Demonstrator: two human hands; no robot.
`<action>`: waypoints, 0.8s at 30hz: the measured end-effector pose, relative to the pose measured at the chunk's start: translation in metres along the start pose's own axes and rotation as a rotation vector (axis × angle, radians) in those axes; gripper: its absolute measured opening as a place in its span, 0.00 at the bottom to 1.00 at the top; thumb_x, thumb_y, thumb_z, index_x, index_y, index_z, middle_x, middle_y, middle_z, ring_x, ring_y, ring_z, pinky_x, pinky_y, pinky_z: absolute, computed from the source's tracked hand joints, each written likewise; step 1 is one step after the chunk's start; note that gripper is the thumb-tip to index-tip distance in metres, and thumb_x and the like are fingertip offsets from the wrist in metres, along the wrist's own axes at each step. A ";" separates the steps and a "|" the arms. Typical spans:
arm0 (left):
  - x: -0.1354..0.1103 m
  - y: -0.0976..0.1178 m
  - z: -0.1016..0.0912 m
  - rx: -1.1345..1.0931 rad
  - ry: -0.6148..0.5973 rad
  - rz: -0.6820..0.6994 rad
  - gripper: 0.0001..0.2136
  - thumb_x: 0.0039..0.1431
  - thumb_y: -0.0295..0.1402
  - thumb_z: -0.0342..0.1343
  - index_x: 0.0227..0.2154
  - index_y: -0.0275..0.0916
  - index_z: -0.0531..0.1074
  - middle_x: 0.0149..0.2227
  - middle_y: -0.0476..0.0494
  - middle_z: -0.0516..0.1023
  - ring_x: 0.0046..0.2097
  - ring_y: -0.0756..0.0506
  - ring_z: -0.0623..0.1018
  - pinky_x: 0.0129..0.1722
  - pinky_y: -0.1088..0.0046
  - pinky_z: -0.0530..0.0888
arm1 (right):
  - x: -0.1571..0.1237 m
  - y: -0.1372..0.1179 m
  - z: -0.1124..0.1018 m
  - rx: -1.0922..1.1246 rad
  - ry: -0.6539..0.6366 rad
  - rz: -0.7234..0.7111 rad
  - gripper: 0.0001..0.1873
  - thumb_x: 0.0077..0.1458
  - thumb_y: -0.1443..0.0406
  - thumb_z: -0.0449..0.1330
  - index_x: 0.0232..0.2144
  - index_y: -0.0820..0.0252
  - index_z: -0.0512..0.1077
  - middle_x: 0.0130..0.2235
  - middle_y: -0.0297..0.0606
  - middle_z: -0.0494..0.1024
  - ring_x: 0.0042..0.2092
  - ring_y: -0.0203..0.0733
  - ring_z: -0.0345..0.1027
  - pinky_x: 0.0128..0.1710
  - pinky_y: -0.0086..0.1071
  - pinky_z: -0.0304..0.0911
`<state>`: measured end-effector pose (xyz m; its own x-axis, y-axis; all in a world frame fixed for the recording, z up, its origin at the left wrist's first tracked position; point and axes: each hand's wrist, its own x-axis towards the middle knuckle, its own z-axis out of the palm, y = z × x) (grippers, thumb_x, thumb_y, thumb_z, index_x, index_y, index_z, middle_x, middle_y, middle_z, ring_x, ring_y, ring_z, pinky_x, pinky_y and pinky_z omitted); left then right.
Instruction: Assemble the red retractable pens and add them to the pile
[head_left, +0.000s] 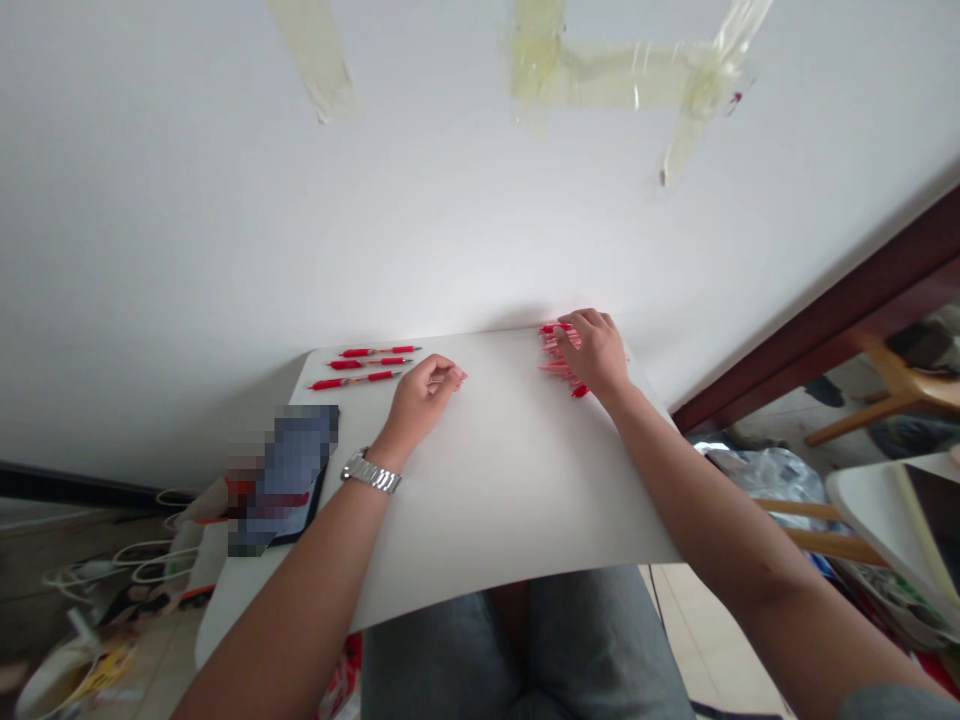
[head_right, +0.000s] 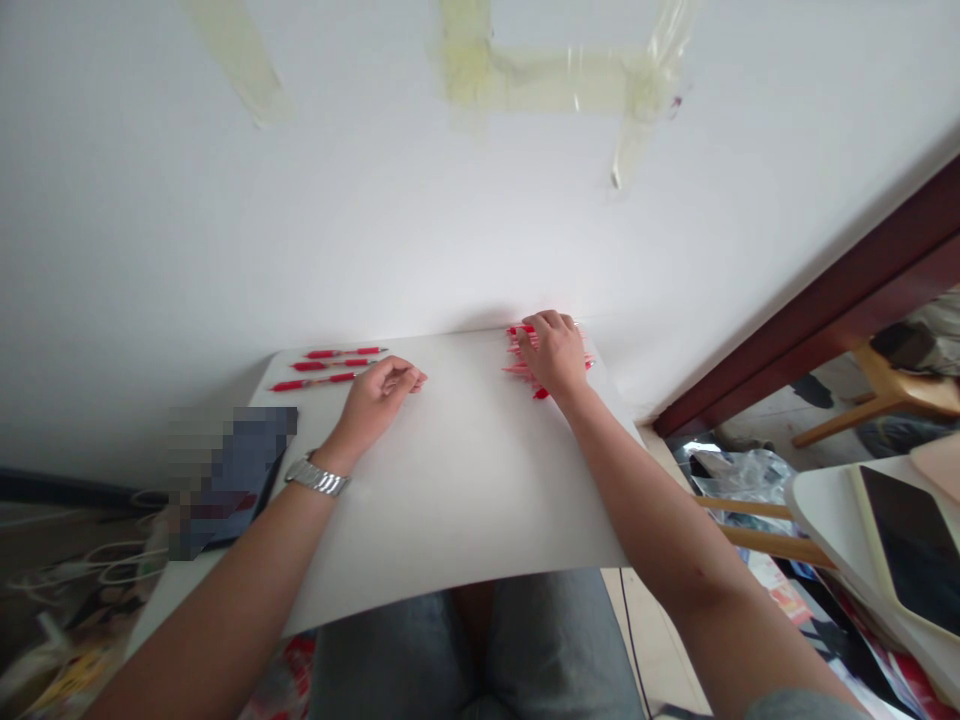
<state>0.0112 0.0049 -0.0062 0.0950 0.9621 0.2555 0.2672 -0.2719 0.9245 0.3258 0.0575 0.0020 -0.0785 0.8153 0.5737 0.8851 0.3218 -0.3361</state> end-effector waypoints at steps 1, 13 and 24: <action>0.000 -0.001 0.000 0.030 0.004 0.011 0.16 0.66 0.50 0.62 0.37 0.41 0.74 0.41 0.39 0.85 0.45 0.40 0.85 0.49 0.61 0.81 | 0.000 -0.002 0.000 0.020 0.003 -0.022 0.15 0.71 0.59 0.56 0.51 0.56 0.80 0.53 0.48 0.82 0.54 0.59 0.72 0.58 0.54 0.69; 0.003 -0.008 -0.006 0.243 0.055 0.081 0.14 0.69 0.48 0.58 0.36 0.43 0.75 0.40 0.43 0.85 0.42 0.41 0.83 0.47 0.63 0.77 | -0.018 -0.037 0.009 0.336 -0.192 -0.285 0.17 0.74 0.57 0.55 0.55 0.56 0.78 0.54 0.46 0.84 0.53 0.52 0.80 0.52 0.45 0.75; 0.003 -0.010 -0.007 0.283 0.022 0.074 0.12 0.69 0.46 0.58 0.36 0.44 0.76 0.39 0.44 0.85 0.42 0.41 0.83 0.47 0.63 0.77 | -0.029 -0.048 0.023 0.432 -0.404 -0.423 0.19 0.71 0.61 0.59 0.60 0.56 0.76 0.62 0.50 0.79 0.62 0.53 0.76 0.63 0.52 0.72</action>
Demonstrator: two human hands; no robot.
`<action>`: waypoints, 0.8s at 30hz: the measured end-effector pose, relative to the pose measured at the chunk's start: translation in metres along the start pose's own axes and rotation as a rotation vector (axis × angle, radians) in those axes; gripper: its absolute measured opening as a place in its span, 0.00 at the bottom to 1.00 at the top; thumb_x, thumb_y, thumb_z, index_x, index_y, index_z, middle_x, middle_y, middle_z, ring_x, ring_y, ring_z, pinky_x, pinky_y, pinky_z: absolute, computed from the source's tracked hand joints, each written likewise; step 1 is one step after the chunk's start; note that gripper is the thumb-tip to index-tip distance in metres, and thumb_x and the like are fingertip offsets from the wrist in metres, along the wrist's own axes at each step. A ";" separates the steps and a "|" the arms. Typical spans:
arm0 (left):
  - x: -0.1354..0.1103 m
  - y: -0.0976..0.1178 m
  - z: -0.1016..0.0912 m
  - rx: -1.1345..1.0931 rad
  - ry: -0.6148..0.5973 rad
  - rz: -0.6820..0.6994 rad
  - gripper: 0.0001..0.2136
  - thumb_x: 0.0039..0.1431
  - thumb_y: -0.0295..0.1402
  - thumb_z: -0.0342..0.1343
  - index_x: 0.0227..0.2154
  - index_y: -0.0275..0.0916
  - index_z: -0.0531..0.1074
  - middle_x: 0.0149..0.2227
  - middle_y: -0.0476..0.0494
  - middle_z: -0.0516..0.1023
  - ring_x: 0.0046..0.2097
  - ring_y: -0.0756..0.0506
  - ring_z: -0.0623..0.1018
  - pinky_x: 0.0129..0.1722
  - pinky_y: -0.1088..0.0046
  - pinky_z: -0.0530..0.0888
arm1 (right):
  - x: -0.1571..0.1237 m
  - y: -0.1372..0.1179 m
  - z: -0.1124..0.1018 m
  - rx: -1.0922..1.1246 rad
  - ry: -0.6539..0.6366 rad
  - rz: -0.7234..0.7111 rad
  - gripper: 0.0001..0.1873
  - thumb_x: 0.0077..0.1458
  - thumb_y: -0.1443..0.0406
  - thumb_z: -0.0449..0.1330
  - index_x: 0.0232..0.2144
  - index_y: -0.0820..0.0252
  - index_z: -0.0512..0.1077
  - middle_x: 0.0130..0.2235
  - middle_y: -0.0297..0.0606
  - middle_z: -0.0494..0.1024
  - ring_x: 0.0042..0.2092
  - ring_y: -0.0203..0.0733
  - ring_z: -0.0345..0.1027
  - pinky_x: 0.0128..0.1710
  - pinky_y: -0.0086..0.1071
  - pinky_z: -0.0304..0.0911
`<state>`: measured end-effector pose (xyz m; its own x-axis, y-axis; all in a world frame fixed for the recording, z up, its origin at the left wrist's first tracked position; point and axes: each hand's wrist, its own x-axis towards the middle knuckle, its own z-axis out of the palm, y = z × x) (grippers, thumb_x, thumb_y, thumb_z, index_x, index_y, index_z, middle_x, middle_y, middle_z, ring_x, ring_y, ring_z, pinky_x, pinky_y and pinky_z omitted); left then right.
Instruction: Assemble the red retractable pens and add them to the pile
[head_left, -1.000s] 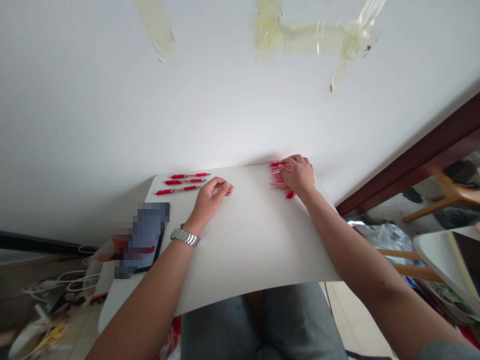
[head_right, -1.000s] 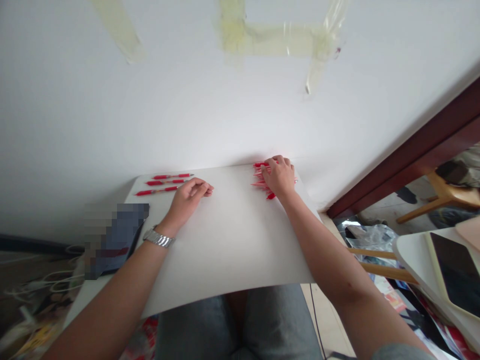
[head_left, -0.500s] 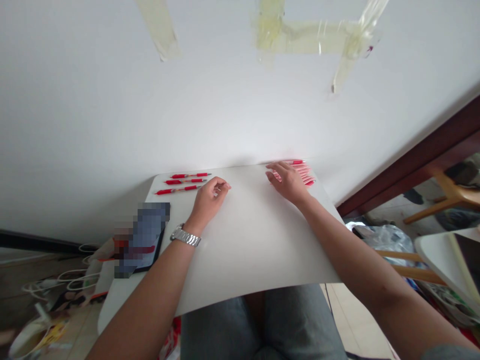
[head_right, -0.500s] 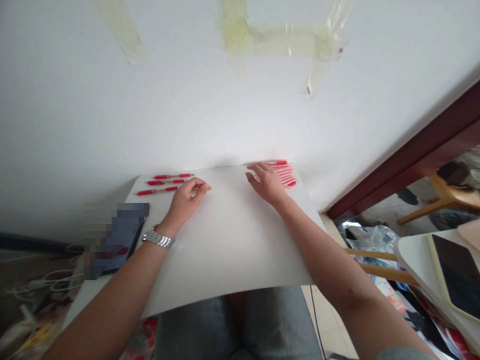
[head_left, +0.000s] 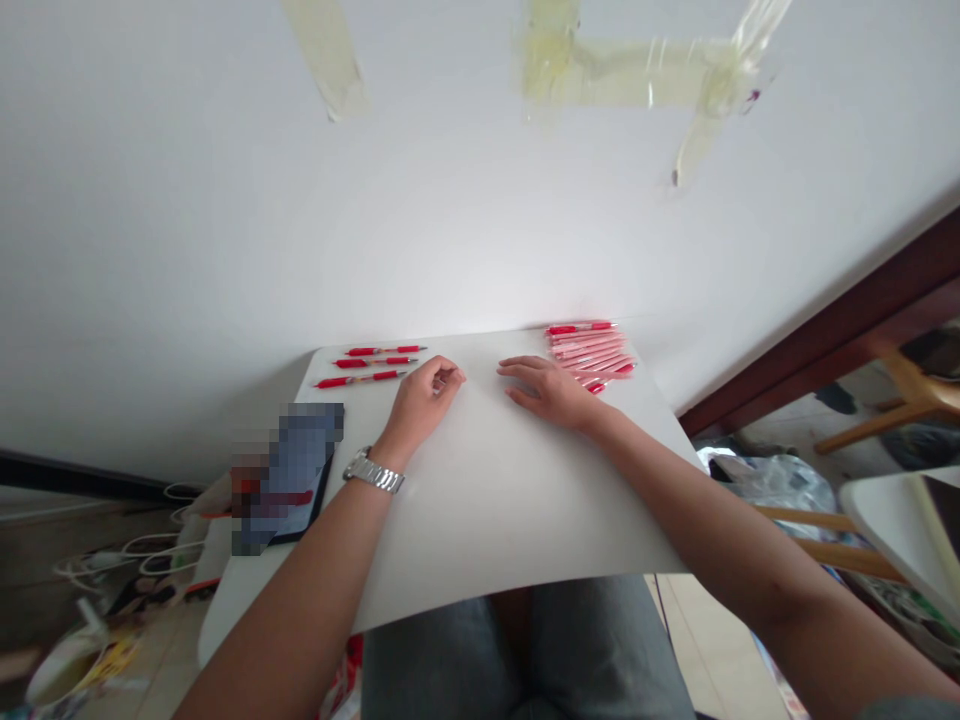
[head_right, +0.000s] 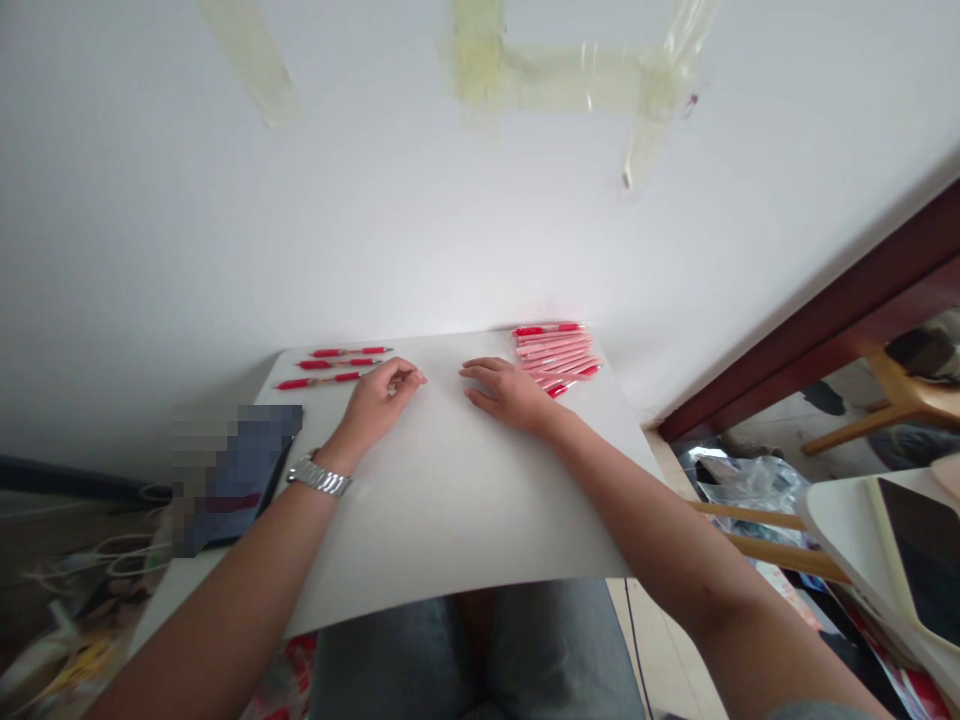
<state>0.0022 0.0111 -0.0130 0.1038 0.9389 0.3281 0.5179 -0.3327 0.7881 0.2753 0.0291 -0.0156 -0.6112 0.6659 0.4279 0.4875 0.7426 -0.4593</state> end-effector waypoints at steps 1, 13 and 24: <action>0.000 0.000 0.000 0.000 -0.001 0.000 0.12 0.69 0.46 0.58 0.36 0.44 0.76 0.39 0.44 0.85 0.42 0.40 0.83 0.47 0.63 0.77 | 0.000 0.000 0.000 -0.001 -0.010 -0.005 0.19 0.71 0.61 0.59 0.61 0.56 0.76 0.63 0.50 0.79 0.63 0.54 0.76 0.64 0.52 0.72; 0.000 0.000 0.000 -0.003 0.000 0.001 0.12 0.69 0.46 0.58 0.36 0.44 0.75 0.38 0.45 0.84 0.43 0.41 0.83 0.46 0.63 0.77 | -0.001 0.006 -0.001 -0.007 -0.008 -0.053 0.17 0.71 0.61 0.58 0.58 0.56 0.77 0.61 0.51 0.79 0.60 0.53 0.76 0.62 0.52 0.73; -0.001 0.004 -0.001 -0.008 0.001 -0.005 0.12 0.69 0.46 0.58 0.35 0.43 0.74 0.38 0.45 0.84 0.42 0.41 0.83 0.45 0.64 0.76 | -0.006 0.009 -0.033 -0.205 0.081 0.130 0.11 0.65 0.66 0.65 0.49 0.54 0.76 0.50 0.46 0.76 0.51 0.54 0.71 0.55 0.48 0.69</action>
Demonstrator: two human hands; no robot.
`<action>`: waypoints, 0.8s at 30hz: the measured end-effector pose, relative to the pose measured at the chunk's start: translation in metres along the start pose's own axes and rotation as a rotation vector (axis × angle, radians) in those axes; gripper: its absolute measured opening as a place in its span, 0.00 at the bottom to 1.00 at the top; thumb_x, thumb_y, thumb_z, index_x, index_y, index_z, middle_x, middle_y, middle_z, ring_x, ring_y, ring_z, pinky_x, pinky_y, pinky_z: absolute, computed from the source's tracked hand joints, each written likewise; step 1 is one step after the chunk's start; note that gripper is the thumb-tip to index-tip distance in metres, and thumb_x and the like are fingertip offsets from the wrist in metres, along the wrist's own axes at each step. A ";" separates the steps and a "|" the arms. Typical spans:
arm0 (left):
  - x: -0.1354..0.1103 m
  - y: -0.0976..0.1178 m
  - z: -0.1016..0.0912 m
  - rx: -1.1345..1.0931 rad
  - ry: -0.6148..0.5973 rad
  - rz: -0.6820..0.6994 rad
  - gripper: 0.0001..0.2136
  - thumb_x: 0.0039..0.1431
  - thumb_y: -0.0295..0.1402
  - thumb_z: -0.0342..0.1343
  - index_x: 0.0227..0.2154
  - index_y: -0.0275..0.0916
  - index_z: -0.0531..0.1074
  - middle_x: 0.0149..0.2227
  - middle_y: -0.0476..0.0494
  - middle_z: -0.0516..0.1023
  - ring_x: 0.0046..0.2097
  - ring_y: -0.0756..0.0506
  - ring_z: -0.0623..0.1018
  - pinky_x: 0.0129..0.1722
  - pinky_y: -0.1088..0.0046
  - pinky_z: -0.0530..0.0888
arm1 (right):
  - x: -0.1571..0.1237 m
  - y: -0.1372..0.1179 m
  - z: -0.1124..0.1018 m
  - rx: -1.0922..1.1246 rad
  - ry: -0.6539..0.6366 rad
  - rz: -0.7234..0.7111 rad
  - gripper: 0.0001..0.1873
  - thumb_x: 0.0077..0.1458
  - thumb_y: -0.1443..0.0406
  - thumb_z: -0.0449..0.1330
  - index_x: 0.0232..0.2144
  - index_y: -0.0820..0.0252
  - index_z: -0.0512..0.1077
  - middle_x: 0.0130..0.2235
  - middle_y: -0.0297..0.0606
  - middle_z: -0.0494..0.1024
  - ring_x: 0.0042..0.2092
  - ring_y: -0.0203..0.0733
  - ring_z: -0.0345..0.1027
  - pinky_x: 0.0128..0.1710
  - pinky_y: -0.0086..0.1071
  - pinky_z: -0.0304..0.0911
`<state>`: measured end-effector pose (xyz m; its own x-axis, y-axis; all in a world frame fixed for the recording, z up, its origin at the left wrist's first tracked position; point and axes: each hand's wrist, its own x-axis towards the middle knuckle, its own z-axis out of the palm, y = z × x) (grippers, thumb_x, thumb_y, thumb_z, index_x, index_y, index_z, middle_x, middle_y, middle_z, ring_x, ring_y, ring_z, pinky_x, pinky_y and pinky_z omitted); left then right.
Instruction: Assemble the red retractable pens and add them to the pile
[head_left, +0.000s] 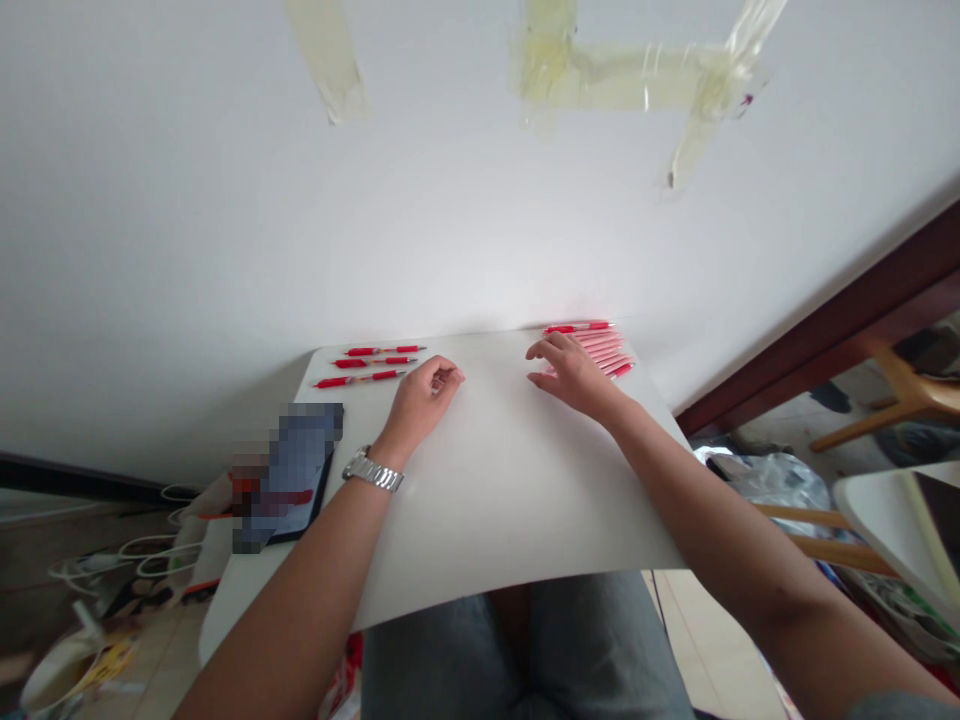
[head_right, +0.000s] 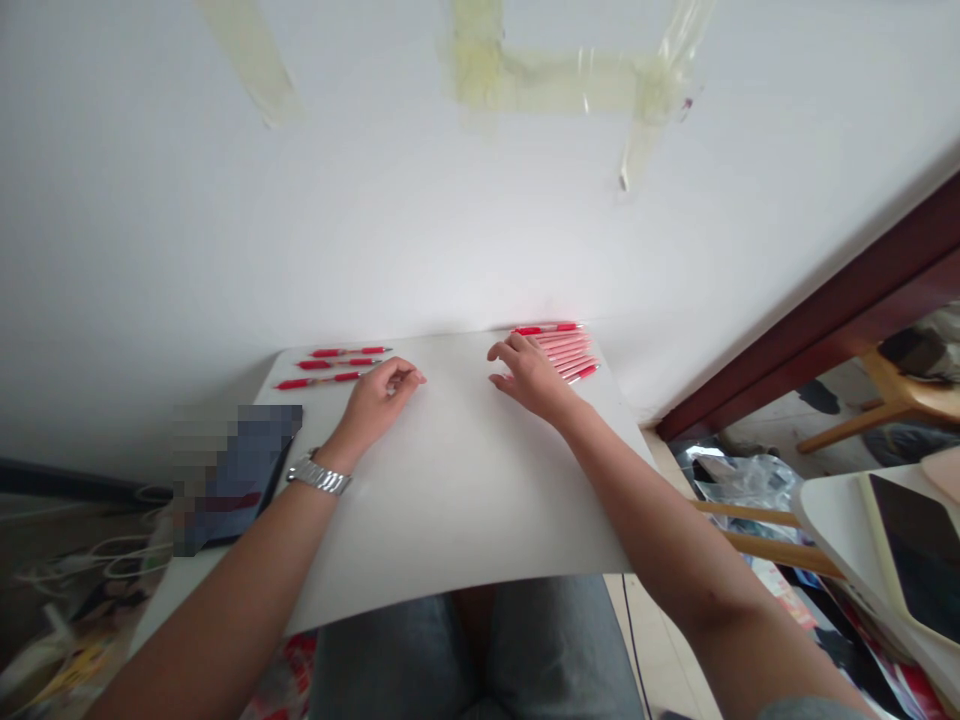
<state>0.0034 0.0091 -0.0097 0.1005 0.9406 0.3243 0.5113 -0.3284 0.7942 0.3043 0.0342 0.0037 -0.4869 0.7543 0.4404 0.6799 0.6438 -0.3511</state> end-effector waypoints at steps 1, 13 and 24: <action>0.000 0.000 0.000 0.002 0.000 0.000 0.12 0.69 0.46 0.58 0.35 0.43 0.74 0.38 0.45 0.84 0.42 0.41 0.83 0.45 0.65 0.76 | -0.001 0.001 -0.003 -0.020 -0.009 0.024 0.12 0.63 0.66 0.66 0.49 0.55 0.76 0.51 0.47 0.75 0.52 0.55 0.71 0.56 0.48 0.69; 0.000 -0.002 0.001 0.012 -0.001 -0.002 0.11 0.69 0.44 0.58 0.36 0.43 0.75 0.39 0.46 0.85 0.42 0.43 0.83 0.46 0.65 0.76 | -0.001 -0.016 -0.032 -0.102 -0.311 0.232 0.05 0.63 0.63 0.67 0.37 0.59 0.79 0.35 0.38 0.80 0.36 0.43 0.71 0.37 0.33 0.57; 0.001 -0.003 0.001 0.007 -0.001 0.002 0.11 0.69 0.44 0.58 0.36 0.43 0.75 0.38 0.46 0.85 0.42 0.42 0.83 0.46 0.65 0.77 | -0.003 -0.028 -0.033 -0.080 -0.359 0.244 0.04 0.61 0.65 0.68 0.38 0.59 0.81 0.32 0.36 0.79 0.32 0.40 0.68 0.33 0.32 0.54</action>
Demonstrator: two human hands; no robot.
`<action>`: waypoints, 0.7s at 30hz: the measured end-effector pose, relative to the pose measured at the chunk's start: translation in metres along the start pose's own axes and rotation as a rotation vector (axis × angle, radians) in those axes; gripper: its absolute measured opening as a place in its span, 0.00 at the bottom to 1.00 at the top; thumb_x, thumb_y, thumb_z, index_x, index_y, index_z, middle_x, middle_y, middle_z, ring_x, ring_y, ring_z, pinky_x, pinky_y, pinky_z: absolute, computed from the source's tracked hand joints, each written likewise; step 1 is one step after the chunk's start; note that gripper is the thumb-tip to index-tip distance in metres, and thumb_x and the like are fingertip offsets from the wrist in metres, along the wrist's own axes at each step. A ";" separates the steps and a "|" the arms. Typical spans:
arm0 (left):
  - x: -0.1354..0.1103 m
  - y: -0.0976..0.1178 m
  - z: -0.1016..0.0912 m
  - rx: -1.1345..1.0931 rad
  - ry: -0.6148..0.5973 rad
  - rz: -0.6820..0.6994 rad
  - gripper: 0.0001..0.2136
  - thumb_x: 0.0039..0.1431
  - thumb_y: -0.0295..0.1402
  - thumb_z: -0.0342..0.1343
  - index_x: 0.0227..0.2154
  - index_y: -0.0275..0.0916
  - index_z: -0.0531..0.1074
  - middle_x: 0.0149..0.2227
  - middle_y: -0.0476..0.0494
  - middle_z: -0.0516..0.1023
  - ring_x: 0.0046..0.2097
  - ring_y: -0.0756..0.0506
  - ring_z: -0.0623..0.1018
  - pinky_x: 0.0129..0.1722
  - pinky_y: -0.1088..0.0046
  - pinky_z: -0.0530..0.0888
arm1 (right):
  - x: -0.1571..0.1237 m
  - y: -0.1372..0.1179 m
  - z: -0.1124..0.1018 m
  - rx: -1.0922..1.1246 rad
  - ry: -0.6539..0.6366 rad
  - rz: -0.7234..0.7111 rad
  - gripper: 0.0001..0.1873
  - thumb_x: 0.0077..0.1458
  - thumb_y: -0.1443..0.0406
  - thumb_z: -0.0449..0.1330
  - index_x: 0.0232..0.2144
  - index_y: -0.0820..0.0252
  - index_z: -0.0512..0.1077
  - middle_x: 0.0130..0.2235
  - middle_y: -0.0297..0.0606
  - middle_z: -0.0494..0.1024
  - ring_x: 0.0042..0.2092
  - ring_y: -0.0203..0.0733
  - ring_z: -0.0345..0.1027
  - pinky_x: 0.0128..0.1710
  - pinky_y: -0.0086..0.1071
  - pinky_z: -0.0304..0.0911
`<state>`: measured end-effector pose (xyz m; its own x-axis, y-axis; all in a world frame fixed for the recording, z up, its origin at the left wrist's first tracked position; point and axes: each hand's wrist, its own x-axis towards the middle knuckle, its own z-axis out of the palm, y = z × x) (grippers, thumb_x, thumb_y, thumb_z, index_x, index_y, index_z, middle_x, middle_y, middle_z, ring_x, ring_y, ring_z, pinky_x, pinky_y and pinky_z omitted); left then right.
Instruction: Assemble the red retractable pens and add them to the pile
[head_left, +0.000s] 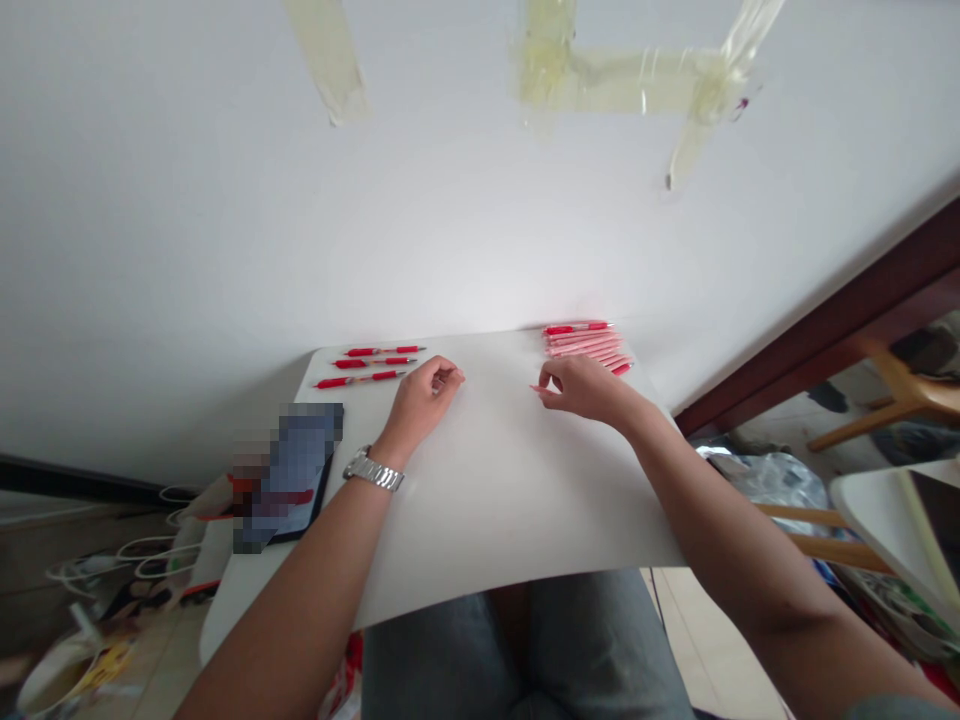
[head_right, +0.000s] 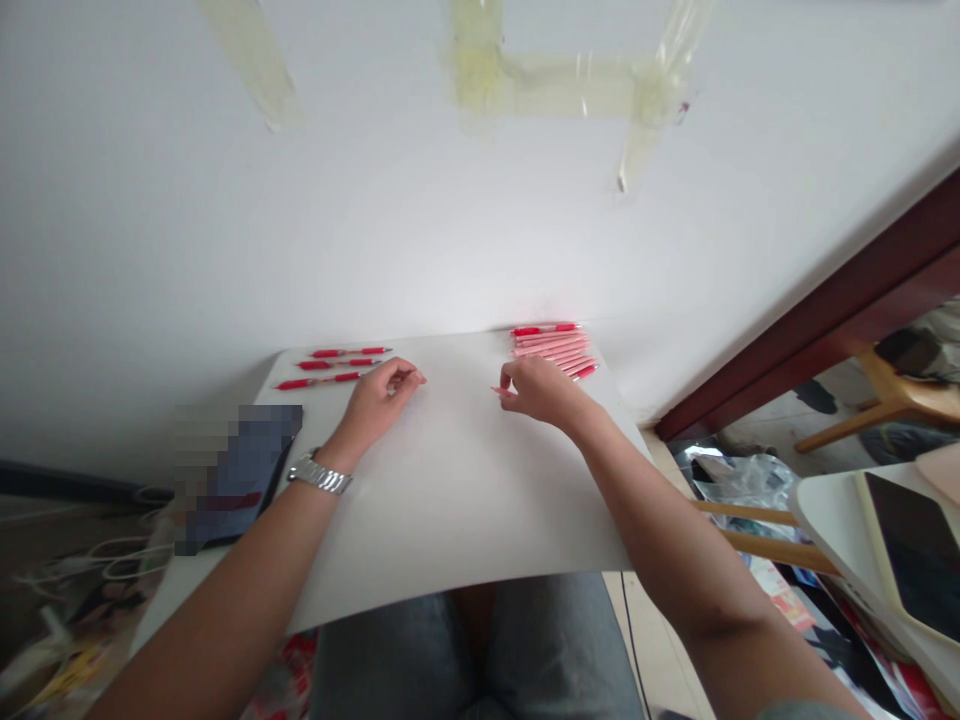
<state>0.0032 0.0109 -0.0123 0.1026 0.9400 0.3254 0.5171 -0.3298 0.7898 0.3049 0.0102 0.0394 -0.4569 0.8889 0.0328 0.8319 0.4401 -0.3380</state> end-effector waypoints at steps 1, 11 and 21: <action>0.000 0.000 0.000 0.001 -0.002 -0.001 0.11 0.69 0.44 0.58 0.36 0.43 0.75 0.39 0.46 0.85 0.42 0.42 0.83 0.46 0.65 0.77 | -0.001 -0.002 -0.001 0.019 0.019 -0.011 0.03 0.60 0.66 0.68 0.38 0.59 0.80 0.31 0.35 0.78 0.32 0.39 0.67 0.33 0.32 0.54; 0.001 0.002 0.000 -0.006 -0.001 0.008 0.11 0.69 0.44 0.58 0.36 0.43 0.75 0.39 0.44 0.85 0.43 0.41 0.83 0.47 0.63 0.77 | -0.005 -0.011 -0.005 0.088 0.499 -0.187 0.05 0.59 0.69 0.63 0.39 0.57 0.74 0.37 0.37 0.75 0.32 0.38 0.64 0.32 0.32 0.56; 0.000 0.002 -0.001 0.001 -0.004 -0.001 0.11 0.69 0.44 0.58 0.36 0.43 0.75 0.39 0.46 0.85 0.43 0.42 0.83 0.45 0.66 0.76 | 0.001 0.006 -0.011 -0.025 0.680 -0.101 0.05 0.66 0.69 0.58 0.42 0.55 0.73 0.44 0.40 0.79 0.32 0.38 0.70 0.33 0.33 0.62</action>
<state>0.0033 0.0100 -0.0106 0.1058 0.9406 0.3226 0.5183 -0.3291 0.7894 0.3127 0.0153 0.0480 -0.2399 0.7224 0.6486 0.8065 0.5202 -0.2811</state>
